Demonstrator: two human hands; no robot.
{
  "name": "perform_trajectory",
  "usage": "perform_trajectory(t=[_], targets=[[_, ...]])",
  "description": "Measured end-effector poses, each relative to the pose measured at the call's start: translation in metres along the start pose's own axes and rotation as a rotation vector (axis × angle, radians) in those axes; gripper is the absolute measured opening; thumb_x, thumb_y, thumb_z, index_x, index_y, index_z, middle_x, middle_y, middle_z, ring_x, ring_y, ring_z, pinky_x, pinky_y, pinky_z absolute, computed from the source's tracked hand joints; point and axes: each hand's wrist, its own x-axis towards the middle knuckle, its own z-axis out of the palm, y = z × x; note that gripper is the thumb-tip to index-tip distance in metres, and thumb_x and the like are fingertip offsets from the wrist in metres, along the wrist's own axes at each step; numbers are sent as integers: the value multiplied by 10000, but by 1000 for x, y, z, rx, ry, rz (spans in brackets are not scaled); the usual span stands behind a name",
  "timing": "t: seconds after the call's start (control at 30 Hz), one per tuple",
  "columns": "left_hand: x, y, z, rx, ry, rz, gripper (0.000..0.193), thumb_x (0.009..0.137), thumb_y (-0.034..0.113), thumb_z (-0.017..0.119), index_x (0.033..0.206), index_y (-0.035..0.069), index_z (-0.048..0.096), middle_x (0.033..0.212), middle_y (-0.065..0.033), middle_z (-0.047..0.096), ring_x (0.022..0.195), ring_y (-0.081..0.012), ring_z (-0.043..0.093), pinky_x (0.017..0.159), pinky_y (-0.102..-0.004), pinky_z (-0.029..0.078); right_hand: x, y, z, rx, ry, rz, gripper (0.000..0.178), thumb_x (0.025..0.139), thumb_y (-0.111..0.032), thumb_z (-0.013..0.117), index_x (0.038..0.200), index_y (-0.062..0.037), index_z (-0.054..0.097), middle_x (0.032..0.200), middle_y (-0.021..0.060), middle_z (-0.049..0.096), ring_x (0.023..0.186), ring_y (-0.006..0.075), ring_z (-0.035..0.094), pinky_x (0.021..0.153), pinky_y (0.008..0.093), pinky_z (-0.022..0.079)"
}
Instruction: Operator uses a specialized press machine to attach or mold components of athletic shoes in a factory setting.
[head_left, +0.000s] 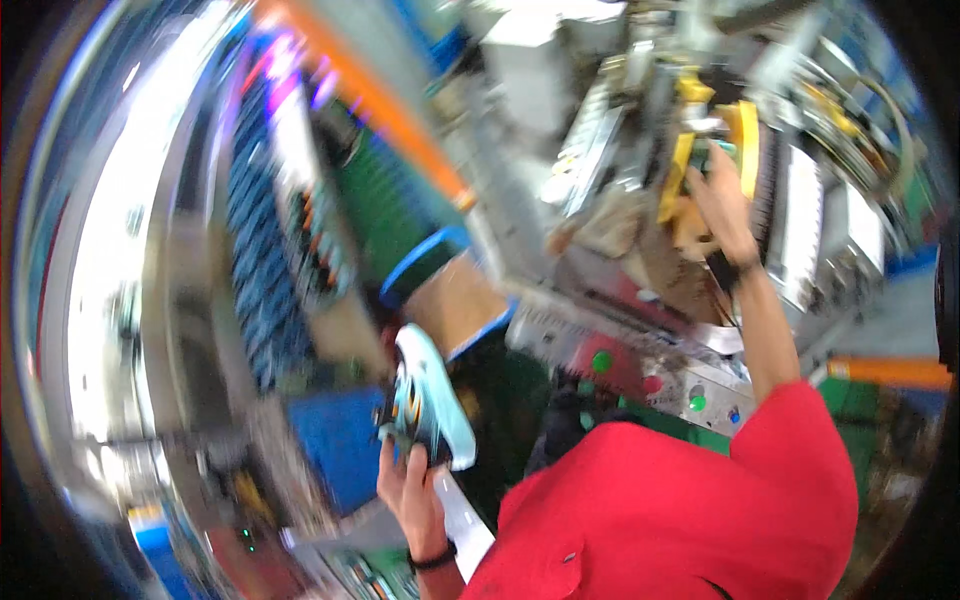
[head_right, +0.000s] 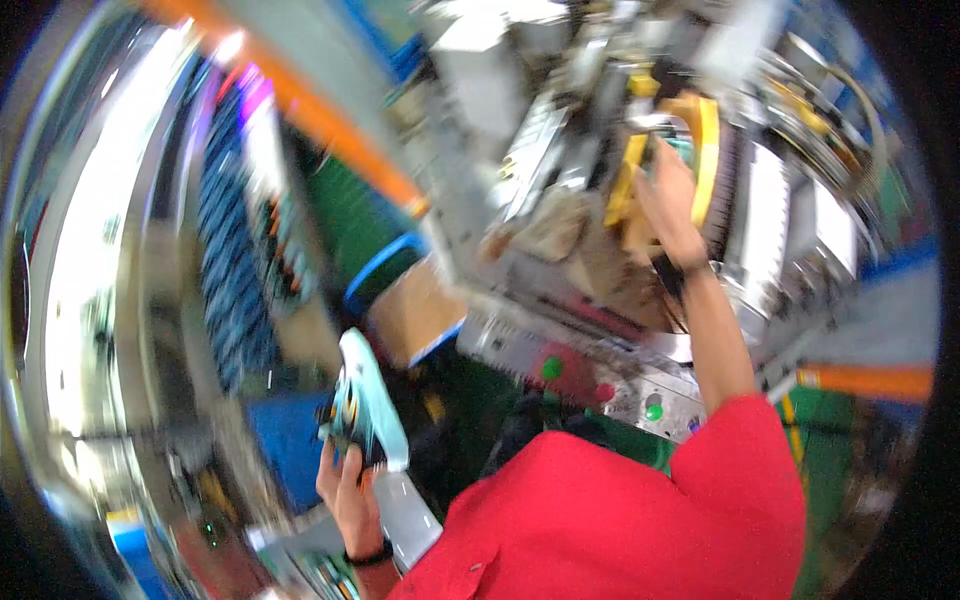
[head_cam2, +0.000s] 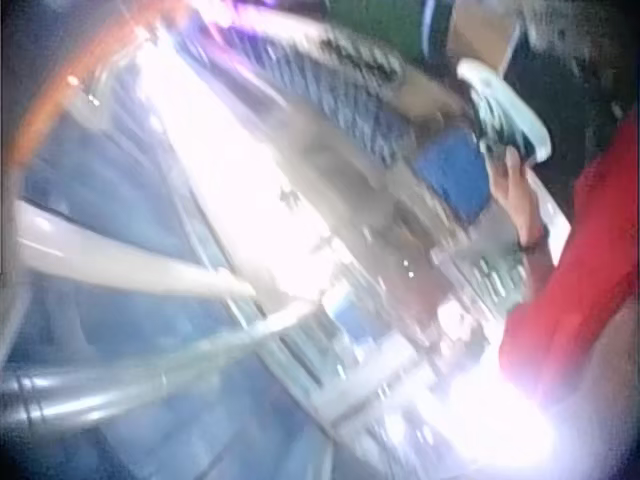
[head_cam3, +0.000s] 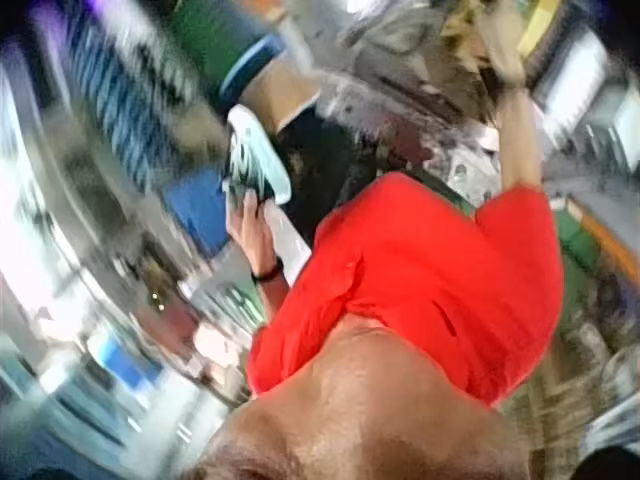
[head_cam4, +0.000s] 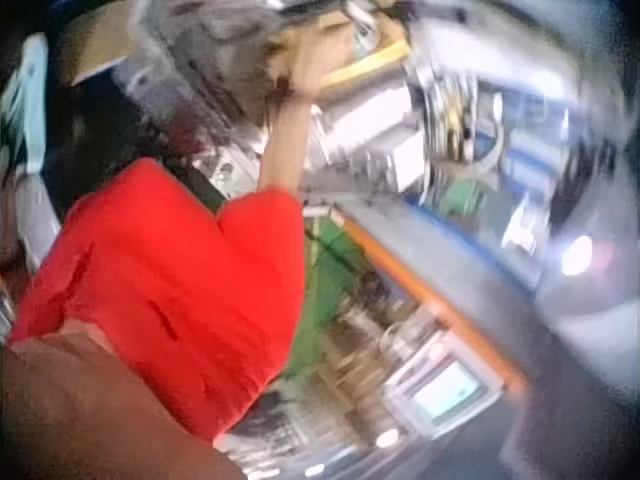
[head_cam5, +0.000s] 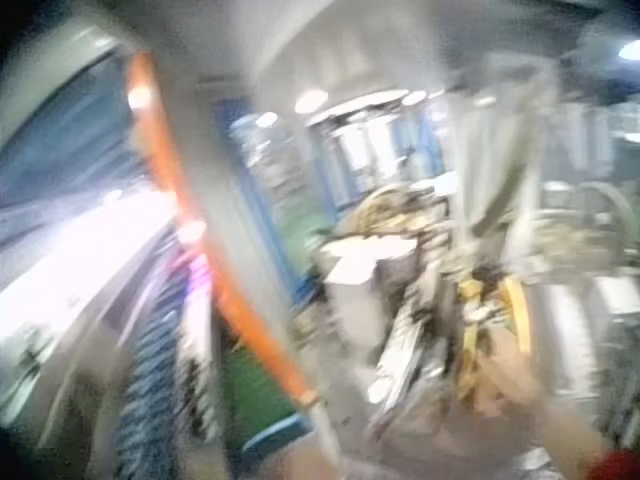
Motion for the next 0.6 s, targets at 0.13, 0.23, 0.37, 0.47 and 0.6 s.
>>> perform_trajectory(t=[0.13,0.23,0.37,0.47,0.6], targets=[[-16,-43,-19,-128,156,-60,565,899,31,597,1396,-89,356,1149,-151,625,999,-207,630,801,-343,533,-144,-125,-36,496,-389,19,99,867,-86,597,938,-23,625,893,131,626,819,331,608,711,404,487],[-34,-64,-40,-229,216,-114,579,890,21,602,1395,-90,343,1148,-168,625,961,-227,652,803,-359,554,-215,-124,34,431,-621,-175,136,846,-99,604,968,-37,605,952,152,595,940,332,567,822,423,464],[-68,-97,-83,-372,355,-104,560,879,-23,597,1383,-83,361,1103,-162,641,922,-223,665,807,-358,567,-259,-125,88,425,-692,-344,137,875,-98,539,973,-44,617,989,176,603,1003,374,537,901,466,425],[-85,-133,-113,-454,404,-41,558,873,-14,616,1381,-72,393,1052,-143,657,885,-203,672,758,-319,573,-271,-101,100,357,-678,-350,169,895,-119,528,1003,-32,625,967,179,602,999,376,536,896,461,430],[-117,-160,-166,-493,601,-111,544,870,17,633,1362,-79,420,1031,-156,662,802,-202,684,688,-316,576,-218,-147,78,461,-614,-200,175,873,-29,573,1041,-14,619,903,148,591,827,303,582,755,374,472]])
